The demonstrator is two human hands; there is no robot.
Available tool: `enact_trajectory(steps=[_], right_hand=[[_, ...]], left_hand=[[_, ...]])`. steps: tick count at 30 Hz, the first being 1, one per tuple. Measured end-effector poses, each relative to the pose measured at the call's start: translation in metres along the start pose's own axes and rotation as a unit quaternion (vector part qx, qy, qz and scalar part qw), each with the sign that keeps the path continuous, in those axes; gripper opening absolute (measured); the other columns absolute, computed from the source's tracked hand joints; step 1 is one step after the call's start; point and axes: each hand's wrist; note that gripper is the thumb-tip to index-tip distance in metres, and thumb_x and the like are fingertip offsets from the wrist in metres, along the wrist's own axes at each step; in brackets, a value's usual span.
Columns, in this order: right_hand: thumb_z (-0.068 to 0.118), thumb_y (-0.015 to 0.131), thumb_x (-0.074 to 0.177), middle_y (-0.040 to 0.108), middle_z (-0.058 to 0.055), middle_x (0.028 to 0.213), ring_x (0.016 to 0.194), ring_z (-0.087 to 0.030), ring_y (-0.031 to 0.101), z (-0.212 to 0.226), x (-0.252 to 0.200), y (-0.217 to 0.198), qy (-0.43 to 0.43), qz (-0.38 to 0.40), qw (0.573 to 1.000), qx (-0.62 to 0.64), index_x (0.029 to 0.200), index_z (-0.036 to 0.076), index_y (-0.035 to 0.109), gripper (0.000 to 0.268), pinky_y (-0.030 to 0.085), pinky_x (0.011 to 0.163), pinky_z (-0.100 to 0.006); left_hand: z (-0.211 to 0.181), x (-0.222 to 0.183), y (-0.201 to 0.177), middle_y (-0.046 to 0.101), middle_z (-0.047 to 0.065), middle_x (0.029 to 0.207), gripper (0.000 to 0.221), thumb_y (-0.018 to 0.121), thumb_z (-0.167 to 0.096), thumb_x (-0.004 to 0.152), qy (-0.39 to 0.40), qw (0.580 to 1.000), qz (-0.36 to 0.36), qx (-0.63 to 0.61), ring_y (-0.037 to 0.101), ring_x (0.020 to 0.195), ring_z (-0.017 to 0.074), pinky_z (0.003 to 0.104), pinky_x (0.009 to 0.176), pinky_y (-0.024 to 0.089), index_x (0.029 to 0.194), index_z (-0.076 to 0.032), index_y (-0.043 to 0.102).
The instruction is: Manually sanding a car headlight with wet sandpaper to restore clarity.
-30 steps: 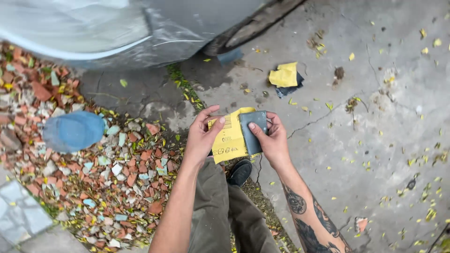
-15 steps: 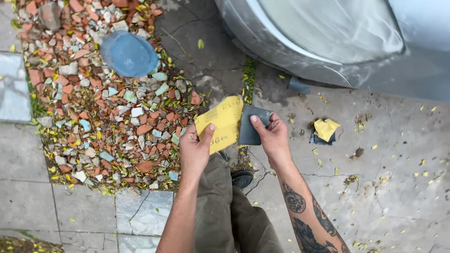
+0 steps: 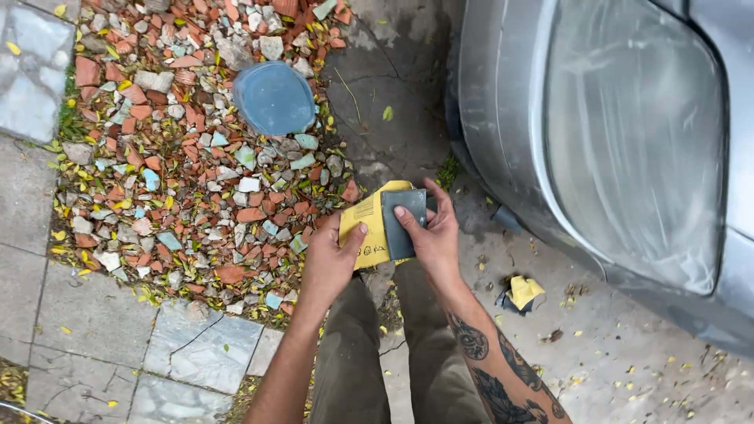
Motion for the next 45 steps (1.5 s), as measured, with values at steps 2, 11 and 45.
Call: enact_trajectory(steps=[2,11,45], right_hand=[[0.009,0.085,0.091,0.076,-0.009,0.085,0.07,-0.017,0.075,-0.027,0.024,-0.007,0.02,0.019,0.999,-0.021,0.13,-0.002,0.056,0.05,0.068,0.058,-0.033],[0.015,0.094,0.084,0.068,-0.006,0.066,0.057,-0.009,0.067,0.006,0.088,0.018,-0.037,0.09,0.972,-0.215,0.099,0.002,0.067,0.034,0.059,0.051,-0.024],[0.015,0.082,0.095,0.076,-0.011,0.083,0.071,-0.021,0.08,0.05,0.149,0.052,0.069,0.149,0.98,-0.111,0.119,-0.003,0.071,0.031,0.07,0.063,-0.035]], left_hand=[[-0.013,0.003,-0.005,0.076,0.034,0.11,0.047,0.069,-0.015,0.104,-0.001,0.999,-0.026,0.022,0.047,0.042,0.0087,0.026,0.044,0.044,0.14,0.012,0.06],[-0.102,0.025,0.001,0.074,0.036,0.111,0.054,0.064,-0.027,0.102,-0.013,0.988,-0.088,0.128,0.069,0.085,0.043,0.051,0.08,0.055,0.152,-0.006,0.059],[-0.025,0.105,0.002,0.081,0.02,0.099,0.03,0.077,-0.01,0.098,0.002,0.942,-0.128,-0.311,0.074,0.082,0.0133,0.033,0.085,0.06,0.123,0.003,0.069]])
Point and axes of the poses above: each hand's wrist, its own x-axis towards the middle knuckle, its own y-axis out of the palm, z = x × y
